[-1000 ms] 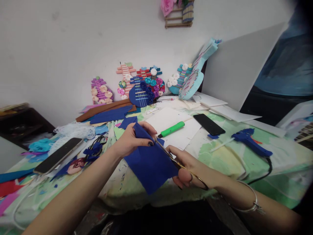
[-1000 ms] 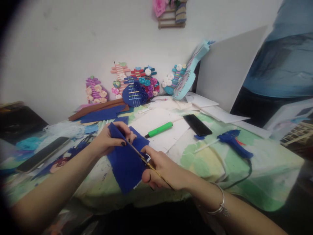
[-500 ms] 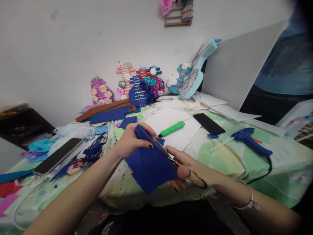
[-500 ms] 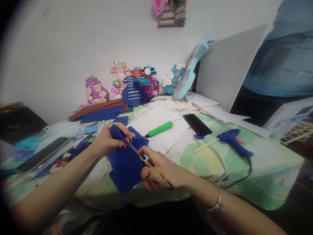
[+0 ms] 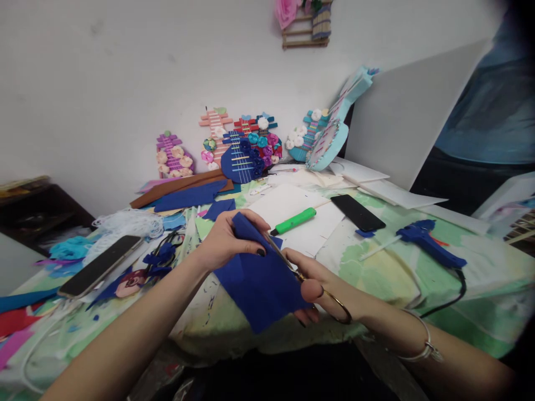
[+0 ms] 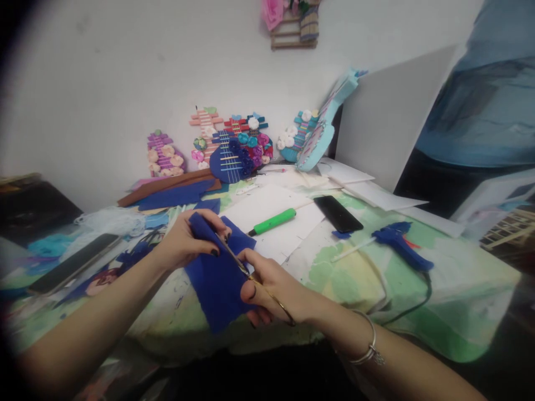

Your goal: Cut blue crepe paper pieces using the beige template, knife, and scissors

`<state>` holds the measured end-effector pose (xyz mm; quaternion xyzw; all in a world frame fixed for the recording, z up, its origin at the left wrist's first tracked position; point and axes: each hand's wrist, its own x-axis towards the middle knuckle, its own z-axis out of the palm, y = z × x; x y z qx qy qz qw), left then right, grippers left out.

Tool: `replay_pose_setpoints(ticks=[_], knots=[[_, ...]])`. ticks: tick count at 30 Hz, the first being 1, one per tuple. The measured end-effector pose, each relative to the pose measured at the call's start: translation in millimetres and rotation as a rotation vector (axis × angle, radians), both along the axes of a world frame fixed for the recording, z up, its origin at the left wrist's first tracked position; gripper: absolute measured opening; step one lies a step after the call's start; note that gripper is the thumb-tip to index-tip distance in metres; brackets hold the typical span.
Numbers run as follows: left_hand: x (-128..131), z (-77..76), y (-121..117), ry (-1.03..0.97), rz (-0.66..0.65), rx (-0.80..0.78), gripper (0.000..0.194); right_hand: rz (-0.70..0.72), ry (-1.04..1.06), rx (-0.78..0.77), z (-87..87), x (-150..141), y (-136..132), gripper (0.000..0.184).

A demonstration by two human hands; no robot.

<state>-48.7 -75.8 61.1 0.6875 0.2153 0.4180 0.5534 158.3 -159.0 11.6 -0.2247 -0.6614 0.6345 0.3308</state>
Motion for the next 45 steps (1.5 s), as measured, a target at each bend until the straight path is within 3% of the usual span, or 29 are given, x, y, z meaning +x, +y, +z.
replay_pose_setpoints(ticks=[5, 10, 13, 20, 29, 45], knots=[[-3, 0.6, 2, -0.086, -0.093, -0.023, 0.033, -0.077, -0.085, -0.019, 6.8, 1, 0, 0.045], [-4, 0.8, 6, -0.105, 0.06, -0.006, 0.021, -0.139, -0.159, 0.027, 9.6, 2, 1, 0.036], [-4, 0.3, 7, -0.119, 0.077, -0.001, 0.02, -0.086, -0.128, 0.006, 7.2, 3, 1, 0.041], [-3, -0.3, 8, -0.192, 0.045, 0.04, 0.02, 0.033, -0.058, 0.032, 0.9, 5, 0, 0.076], [-3, 1.8, 3, -0.183, -0.11, 0.037, 0.025, 0.041, -0.048, 0.018, 1.4, 7, 1, 0.073], [-6, 2.7, 5, -0.163, -0.087, 0.041, 0.03, -0.003, -0.012, -0.095, -1.2, 0, 3, 0.075]])
